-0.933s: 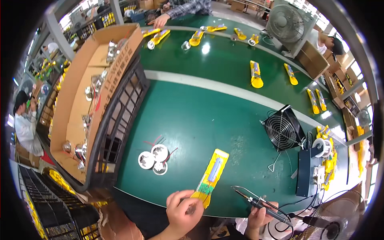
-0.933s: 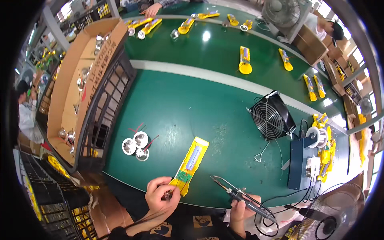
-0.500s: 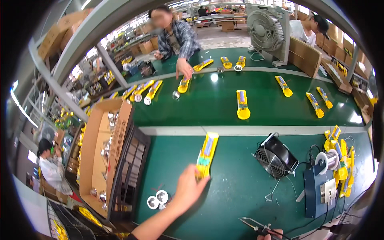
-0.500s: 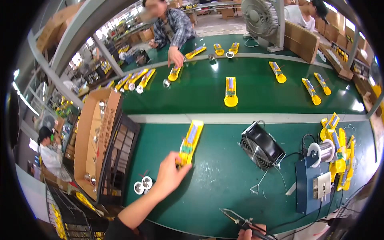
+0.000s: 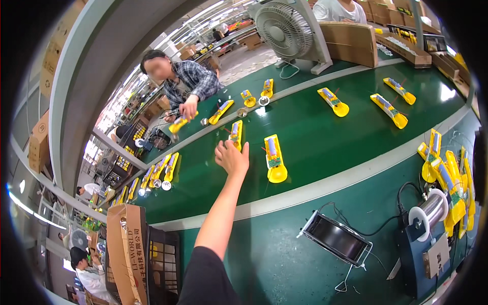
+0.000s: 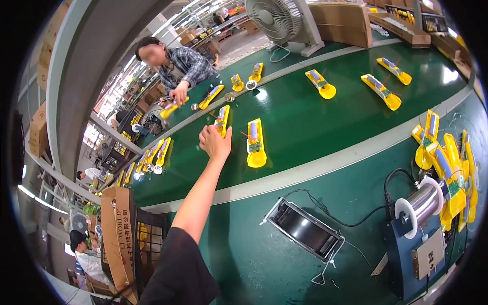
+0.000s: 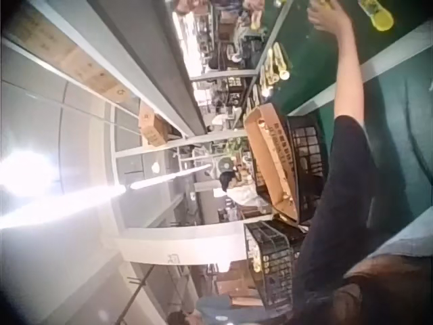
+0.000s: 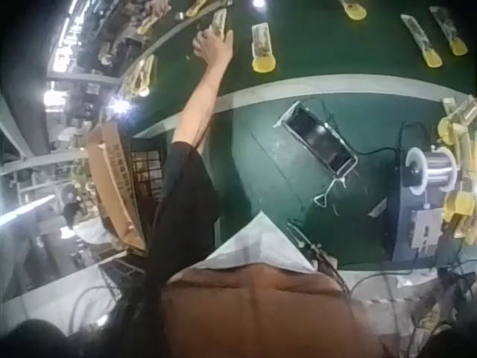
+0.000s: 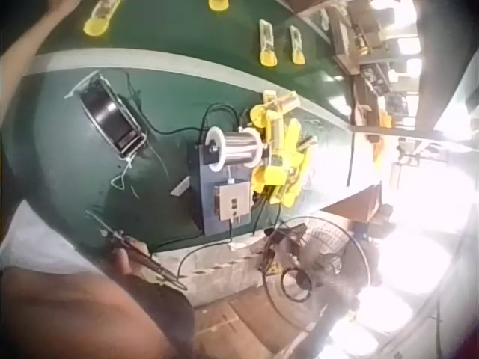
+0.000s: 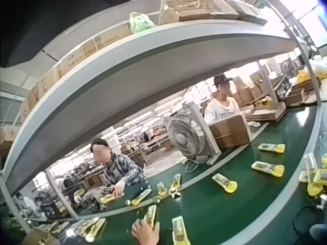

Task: The person solders wires onto flashlight components using a soldering iron, places the assembled flashlights onto a conveyor belt, and retrieves reflector parts from a cardboard box.

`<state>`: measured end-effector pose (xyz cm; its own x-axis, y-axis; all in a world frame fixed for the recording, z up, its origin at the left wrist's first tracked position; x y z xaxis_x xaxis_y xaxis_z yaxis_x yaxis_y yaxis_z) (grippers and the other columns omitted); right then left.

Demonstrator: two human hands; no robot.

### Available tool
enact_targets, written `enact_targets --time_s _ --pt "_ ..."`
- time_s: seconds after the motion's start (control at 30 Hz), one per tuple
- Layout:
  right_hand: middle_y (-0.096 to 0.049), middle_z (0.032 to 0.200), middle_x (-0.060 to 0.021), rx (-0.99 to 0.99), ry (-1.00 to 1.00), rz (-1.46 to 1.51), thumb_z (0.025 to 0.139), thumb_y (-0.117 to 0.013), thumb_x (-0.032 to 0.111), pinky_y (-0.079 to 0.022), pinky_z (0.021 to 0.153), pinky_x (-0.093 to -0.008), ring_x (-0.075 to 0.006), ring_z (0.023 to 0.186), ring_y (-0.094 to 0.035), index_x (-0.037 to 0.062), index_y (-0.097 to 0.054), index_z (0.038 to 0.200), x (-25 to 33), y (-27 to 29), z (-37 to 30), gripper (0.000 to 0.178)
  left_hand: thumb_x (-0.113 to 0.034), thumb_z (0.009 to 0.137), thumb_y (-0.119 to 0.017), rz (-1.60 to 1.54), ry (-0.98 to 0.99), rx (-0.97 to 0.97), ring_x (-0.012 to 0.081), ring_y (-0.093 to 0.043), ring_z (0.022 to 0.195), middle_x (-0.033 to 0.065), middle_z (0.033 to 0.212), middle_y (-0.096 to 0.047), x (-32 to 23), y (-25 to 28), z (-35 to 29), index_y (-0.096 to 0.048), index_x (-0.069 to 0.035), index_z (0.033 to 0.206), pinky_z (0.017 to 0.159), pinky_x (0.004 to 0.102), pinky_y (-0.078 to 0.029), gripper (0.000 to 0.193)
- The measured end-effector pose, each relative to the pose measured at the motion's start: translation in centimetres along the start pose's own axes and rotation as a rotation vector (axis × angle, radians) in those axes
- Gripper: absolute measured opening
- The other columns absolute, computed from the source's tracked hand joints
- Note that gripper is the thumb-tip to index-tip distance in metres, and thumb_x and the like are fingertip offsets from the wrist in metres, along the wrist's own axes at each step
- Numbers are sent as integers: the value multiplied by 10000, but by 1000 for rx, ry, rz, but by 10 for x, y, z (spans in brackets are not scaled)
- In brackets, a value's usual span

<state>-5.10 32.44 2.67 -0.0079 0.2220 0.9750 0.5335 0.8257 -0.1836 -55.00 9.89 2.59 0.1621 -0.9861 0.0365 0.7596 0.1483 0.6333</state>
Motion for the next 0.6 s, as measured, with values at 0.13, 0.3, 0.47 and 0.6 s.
enact_targets --time_s 0.13,0.3,0.47,0.6 --pt "-575 757 -116 -33 27 -13 816 -529 166 -430 562 -270 -143 560 -502 -16 -462 911 -1 -2 -3 216 -360 764 -578 -508 0 533 292 -578 799 112 773 -607 -8 40 -22 -566 -65 829 688 390 -442 302" --pt "-573 746 -114 -77 104 -20 815 -530 164 -430 560 -274 -142 549 -498 -14 -462 908 3 -1 -17 212 -285 777 -518 -582 -93 858 313 -592 717 126 736 -619 -15 86 -45 -604 -60 734 622 405 -462 244" --pt "-526 680 -74 -128 64 15 826 -535 211 -418 583 -264 -137 594 -476 6 -459 882 -3 0 -25 225 -199 730 -548 -633 -124 727 338 -586 657 168 692 -600 3 144 -71 -588 -20 687 599 428 -475 188" --pt "-510 674 -66 -122 152 -18 841 -500 136 -381 522 -233 -120 564 -459 12 -455 894 -10 -2 -25 143 -141 773 -474 -536 -206 820 385 -569 681 216 735 -581 50 221 -123 -546 18 732 627 478 -469 180"
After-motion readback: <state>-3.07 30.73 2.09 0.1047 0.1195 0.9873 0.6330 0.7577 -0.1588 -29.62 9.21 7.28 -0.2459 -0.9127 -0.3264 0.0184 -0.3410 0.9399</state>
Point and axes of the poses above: each hand's wrist, its own z-axis towards the middle knuckle, its own y-axis out of the back of the hand, x = y × z, the point moved 1 cm from there along z, towards the middle knuckle
